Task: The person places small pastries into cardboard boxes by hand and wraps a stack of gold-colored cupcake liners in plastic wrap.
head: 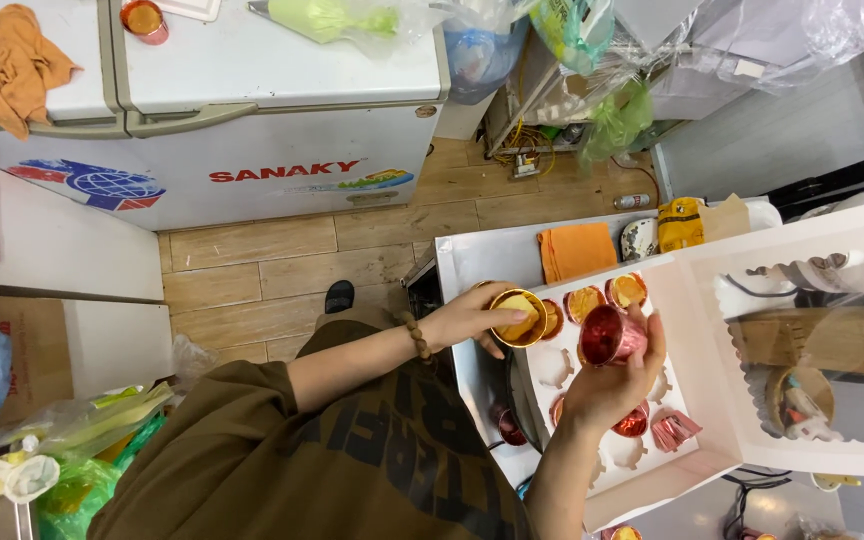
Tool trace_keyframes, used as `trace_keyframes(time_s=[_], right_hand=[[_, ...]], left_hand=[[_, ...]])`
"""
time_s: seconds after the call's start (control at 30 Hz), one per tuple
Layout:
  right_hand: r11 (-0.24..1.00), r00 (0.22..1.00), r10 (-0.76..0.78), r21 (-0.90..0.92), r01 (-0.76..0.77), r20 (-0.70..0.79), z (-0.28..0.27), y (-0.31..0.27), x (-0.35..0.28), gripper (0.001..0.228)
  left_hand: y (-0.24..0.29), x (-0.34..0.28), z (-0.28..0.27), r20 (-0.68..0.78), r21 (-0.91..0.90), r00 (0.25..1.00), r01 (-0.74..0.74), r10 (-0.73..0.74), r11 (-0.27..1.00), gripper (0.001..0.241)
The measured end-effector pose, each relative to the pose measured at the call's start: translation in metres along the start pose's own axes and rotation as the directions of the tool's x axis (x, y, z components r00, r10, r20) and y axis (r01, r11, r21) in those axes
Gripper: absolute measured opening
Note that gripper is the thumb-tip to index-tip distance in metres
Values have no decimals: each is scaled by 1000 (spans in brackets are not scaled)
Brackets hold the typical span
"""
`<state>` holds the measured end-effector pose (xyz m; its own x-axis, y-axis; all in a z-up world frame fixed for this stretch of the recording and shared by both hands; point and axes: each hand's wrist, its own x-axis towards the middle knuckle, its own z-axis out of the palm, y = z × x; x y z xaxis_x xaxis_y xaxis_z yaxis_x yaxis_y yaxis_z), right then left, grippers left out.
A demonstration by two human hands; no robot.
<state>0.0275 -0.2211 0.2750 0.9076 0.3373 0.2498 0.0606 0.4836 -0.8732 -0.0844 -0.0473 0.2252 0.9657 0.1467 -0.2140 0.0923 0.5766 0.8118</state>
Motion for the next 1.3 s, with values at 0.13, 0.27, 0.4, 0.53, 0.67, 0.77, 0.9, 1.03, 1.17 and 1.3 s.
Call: trace_keyframes(time_s=[0.13, 0.27, 0.4, 0.53, 0.67, 0.77, 0.9, 1.03, 1.17, 1.3], right_hand=[[994, 995, -59, -86, 66, 76, -36, 24, -16, 51], [986, 983, 162, 37, -165, 92, -53, 40, -37, 54], [786, 799, 589, 144, -601, 123, -56, 66, -63, 62], [872, 863, 478, 28, -489, 165, 6, 23, -63, 75], [939, 864, 335, -61, -338, 376, -21, 33, -54, 91], [939, 881, 322, -239, -249, 347, -15, 29, -52, 95], [947, 910, 318, -142, -289, 267, -2, 25, -53, 95], [952, 915, 277, -215, -219, 295, 4, 21, -54, 96], [954, 918, 268, -216, -209, 294, 12, 19, -53, 97], [946, 900, 265, -273, -174, 345, 7, 18, -52, 99]], left_hand=[[4, -5, 1, 51, 87, 999, -15, 10, 996, 60], [31, -20, 13, 79, 400, 970, -243, 231, 884, 58], [42, -22, 18, 187, 629, 892, -430, 411, 648, 55], [41, -21, 21, 275, 763, 857, -470, 436, 443, 45], [58, -40, 31, 291, 780, 719, -560, 631, 279, 46], [65, -51, 40, 229, 767, 755, -529, 615, 363, 56], [74, -57, 45, 281, 815, 645, -551, 710, 178, 41], [79, -58, 47, 324, 851, 586, -523, 743, 41, 34], [78, -52, 45, 356, 847, 549, -532, 756, -13, 25], [86, -59, 51, 440, 860, 545, -485, 714, -159, 14]])
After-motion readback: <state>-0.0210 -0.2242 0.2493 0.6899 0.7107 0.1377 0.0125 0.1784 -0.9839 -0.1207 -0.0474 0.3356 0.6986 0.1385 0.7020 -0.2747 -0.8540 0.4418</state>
